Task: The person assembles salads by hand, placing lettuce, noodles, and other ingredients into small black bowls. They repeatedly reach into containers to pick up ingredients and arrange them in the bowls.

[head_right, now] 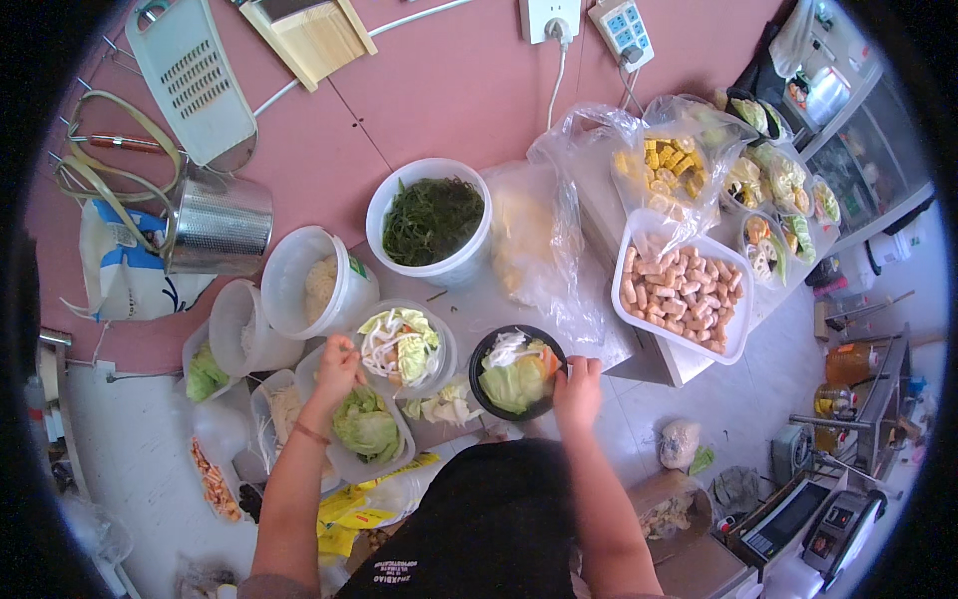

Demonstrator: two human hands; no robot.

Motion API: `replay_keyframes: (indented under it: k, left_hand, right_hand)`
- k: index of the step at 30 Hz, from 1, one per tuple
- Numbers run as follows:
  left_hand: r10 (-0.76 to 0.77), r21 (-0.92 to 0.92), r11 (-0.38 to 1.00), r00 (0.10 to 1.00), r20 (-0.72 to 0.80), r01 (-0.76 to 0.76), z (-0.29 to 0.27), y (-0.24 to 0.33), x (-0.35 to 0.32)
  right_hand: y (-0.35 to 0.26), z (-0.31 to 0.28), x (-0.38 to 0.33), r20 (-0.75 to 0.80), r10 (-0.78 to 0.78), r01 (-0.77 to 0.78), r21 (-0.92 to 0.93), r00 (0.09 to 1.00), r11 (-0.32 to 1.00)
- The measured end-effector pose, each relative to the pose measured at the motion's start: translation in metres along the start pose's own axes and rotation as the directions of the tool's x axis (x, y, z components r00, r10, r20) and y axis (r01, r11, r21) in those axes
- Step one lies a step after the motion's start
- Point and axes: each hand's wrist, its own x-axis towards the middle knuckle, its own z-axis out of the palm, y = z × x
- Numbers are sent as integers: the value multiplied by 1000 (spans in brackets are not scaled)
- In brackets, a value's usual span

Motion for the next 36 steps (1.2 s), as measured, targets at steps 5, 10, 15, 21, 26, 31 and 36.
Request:
replay_keyframes:
  k: [5,10,15,21,26,31,36]
  left_hand:
    - [-5,-139,990,998,-62,-4,-18,0,-31]
    - [-16,-220,976,994,-110,-8,-31,4,-75]
    - [-104,-248,966,986,-131,68,-40,11,-116]
    - [-129,-331,941,980,-149,73,-43,4,-142]
    - [-139,-335,940,971,-196,67,-44,1,-147]
    - [-156,-360,930,967,-203,75,-44,-2,-145]
    - [-157,-363,929,968,-195,77,-43,-3,-141]
  right_hand:
    - [3,11,10,18,47,-46,-77,999,996]
    - [-4,16,20,32,113,-104,-212,993,972]
    - [-7,19,25,52,97,-74,-345,994,936]
    - [-13,14,27,96,131,-81,-406,987,910]
    - [-12,13,28,149,161,-97,-366,976,925]
    - [-4,7,30,205,47,-1,-216,978,976]
    - [-8,-13,21,297,-42,91,-153,954,984]
